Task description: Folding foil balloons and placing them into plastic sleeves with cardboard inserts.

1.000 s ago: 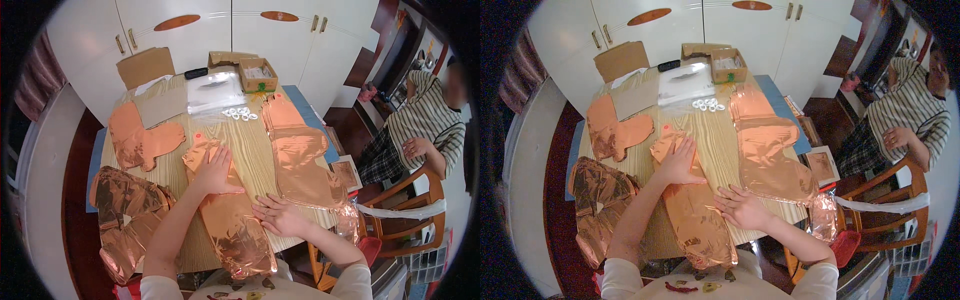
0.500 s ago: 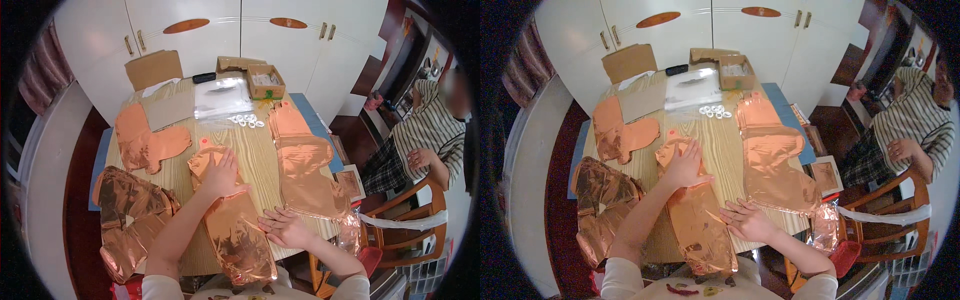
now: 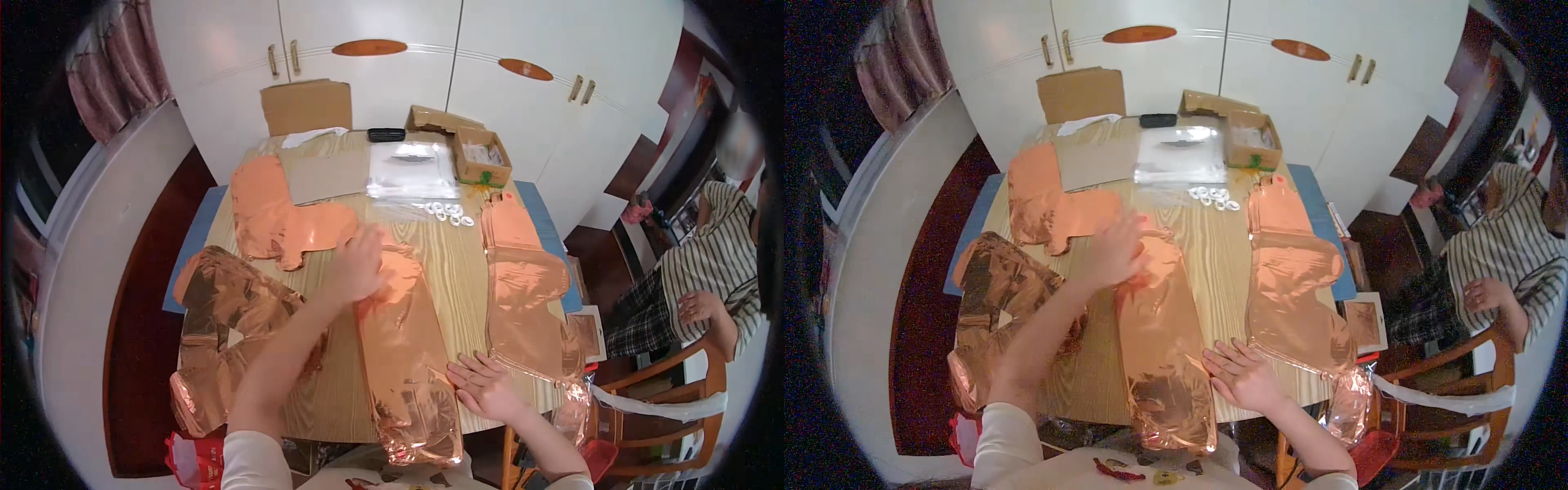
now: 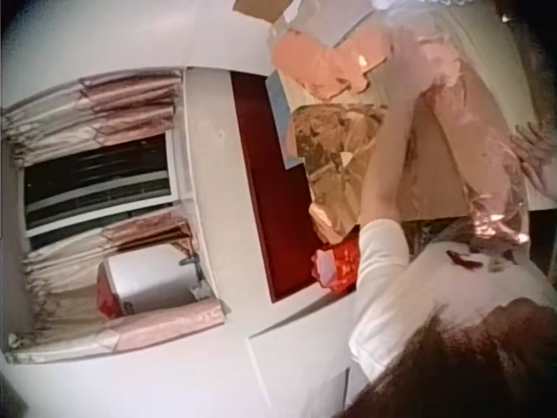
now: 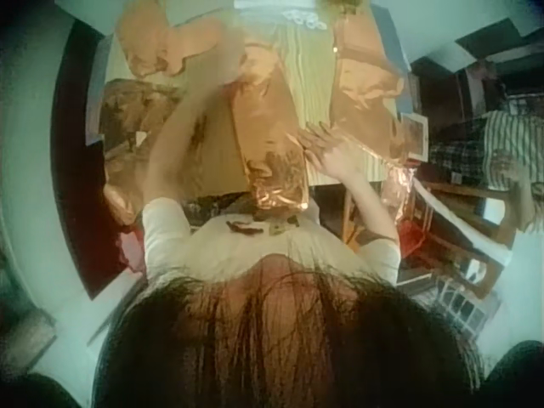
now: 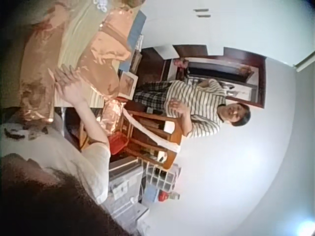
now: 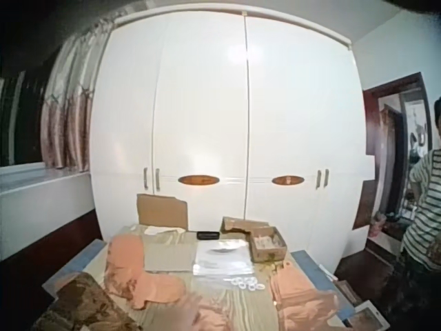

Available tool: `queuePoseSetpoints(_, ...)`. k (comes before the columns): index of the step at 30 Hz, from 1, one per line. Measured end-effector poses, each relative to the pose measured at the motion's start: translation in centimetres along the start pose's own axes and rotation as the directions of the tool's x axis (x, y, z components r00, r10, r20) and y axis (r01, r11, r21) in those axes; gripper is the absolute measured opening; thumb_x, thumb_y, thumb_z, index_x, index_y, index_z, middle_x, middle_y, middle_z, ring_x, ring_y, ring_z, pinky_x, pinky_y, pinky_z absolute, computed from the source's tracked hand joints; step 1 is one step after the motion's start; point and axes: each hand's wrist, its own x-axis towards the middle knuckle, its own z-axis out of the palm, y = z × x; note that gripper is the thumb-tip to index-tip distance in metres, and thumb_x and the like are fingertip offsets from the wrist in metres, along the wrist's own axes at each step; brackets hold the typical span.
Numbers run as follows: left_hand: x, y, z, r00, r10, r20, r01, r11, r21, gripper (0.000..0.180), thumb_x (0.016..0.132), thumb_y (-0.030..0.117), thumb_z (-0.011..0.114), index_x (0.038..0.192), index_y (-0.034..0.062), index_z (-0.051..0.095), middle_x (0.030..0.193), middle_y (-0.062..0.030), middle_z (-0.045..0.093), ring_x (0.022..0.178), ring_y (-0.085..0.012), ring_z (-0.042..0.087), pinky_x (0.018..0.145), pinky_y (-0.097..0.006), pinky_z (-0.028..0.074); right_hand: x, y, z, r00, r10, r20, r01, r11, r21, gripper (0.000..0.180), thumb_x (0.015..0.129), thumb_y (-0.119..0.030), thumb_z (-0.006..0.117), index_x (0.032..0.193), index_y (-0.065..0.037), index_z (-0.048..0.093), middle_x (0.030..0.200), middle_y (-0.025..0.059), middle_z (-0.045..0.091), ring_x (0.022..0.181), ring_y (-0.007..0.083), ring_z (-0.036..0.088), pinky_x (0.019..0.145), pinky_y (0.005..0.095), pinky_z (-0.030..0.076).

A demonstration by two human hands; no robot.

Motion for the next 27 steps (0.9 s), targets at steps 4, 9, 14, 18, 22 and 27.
queuePoseSetpoints(4, -2.4, -9.9, 0.8, 0.981, -0.185, -0.057, 0.192, 0.972, 0.135, 0.075, 0.084, 0.039, 0.064, 0.141, -0.0028, 0.04, 0.148, -0.0195, 0.039, 0.141, -0.0345, 0.031, 0.112, -0.053, 0.028, 0.5, -0.8, 0.0, 1.0, 0.01, 0.001, -0.01, 1.0, -0.003, 0.032, 0.089, -0.023, 0.063, 0.117, -0.007, 0.069, 0.127, 0.0046, 0.065, 0.124, 0.0226, 0.057, 0.11, 0.0426, 0.039)
queuePoseSetpoints(9, 0.2, -16.6, 0.0, 0.967, -0.256, -0.016, 0.257, 0.965, 0.062, 0.062, 0.085, 0.035, 0.063, 0.133, -0.0004, 0.048, 0.142, -0.0191, 0.048, 0.134, -0.0335, 0.043, 0.109, -0.049, 0.036, 0.7, -0.8, 0.0, 0.998, 0.065, 0.007, -0.065, 0.997, 0.048, 0.03, 0.087, -0.021, 0.063, 0.113, -0.008, 0.07, 0.124, 0.0044, 0.067, 0.123, 0.0221, 0.058, 0.108, 0.0421, 0.041)
queuePoseSetpoints(14, 5.0, -22.6, 0.8, 0.976, -0.181, -0.122, 0.208, 0.942, 0.264, 0.051, 0.088, 0.035, 0.062, 0.124, -0.0008, 0.054, 0.134, -0.0183, 0.055, 0.128, -0.0328, 0.049, 0.104, -0.046, 0.041, 0.7, -0.6, 0.5, 0.998, 0.063, -0.024, -0.059, 0.99, 0.128, 0.03, 0.085, -0.019, 0.063, 0.112, -0.009, 0.071, 0.124, 0.0048, 0.067, 0.121, 0.0235, 0.059, 0.106, 0.0438, 0.043)
queuePoseSetpoints(18, 8.0, -25.7, 1.9, 0.989, -0.144, -0.038, 0.148, 0.967, 0.207, 0.05, 0.087, 0.039, 0.063, 0.119, 0.0018, 0.057, 0.125, -0.0174, 0.06, 0.118, -0.0338, 0.056, 0.099, -0.046, 0.044, 0.7, -0.3, 0.7, 0.996, 0.083, -0.015, -0.08, 0.985, 0.154, 0.03, 0.084, -0.018, 0.063, 0.112, -0.01, 0.071, 0.121, 0.005, 0.068, 0.119, 0.0245, 0.061, 0.105, 0.0443, 0.044)
queuePoseSetpoints(22, 8.8, -27.2, 1.7, 0.991, -0.095, 0.098, 0.087, 0.992, 0.088, 0.043, 0.088, 0.043, 0.062, 0.11, 0.006, 0.061, 0.111, -0.0166, 0.067, 0.105, -0.0351, 0.063, 0.091, -0.048, 0.048, 0.6, -0.3, 0.6, 0.995, 0.1, 0.014, -0.101, 0.98, 0.169, 0.03, 0.085, -0.018, 0.063, 0.112, -0.01, 0.071, 0.119, 0.0044, 0.069, 0.118, 0.025, 0.061, 0.106, 0.0439, 0.043)
queuePoseSetpoints(27, 9.1, -26.0, 0.5, 0.994, -0.035, 0.1, 0.011, 0.973, 0.229, 0.025, 0.093, 0.03, 0.054, 0.099, 0.0072, 0.062, 0.088, -0.0159, 0.07, 0.083, -0.0351, 0.068, 0.07, -0.047, 0.054, 0.8, -0.2, 0.0, 0.995, 0.092, 0.043, -0.097, 0.989, 0.112, 0.029, 0.085, -0.021, 0.067, 0.111, -0.011, 0.072, 0.119, 0.0014, 0.069, 0.118, 0.0198, 0.061, 0.107, 0.0399, 0.043)
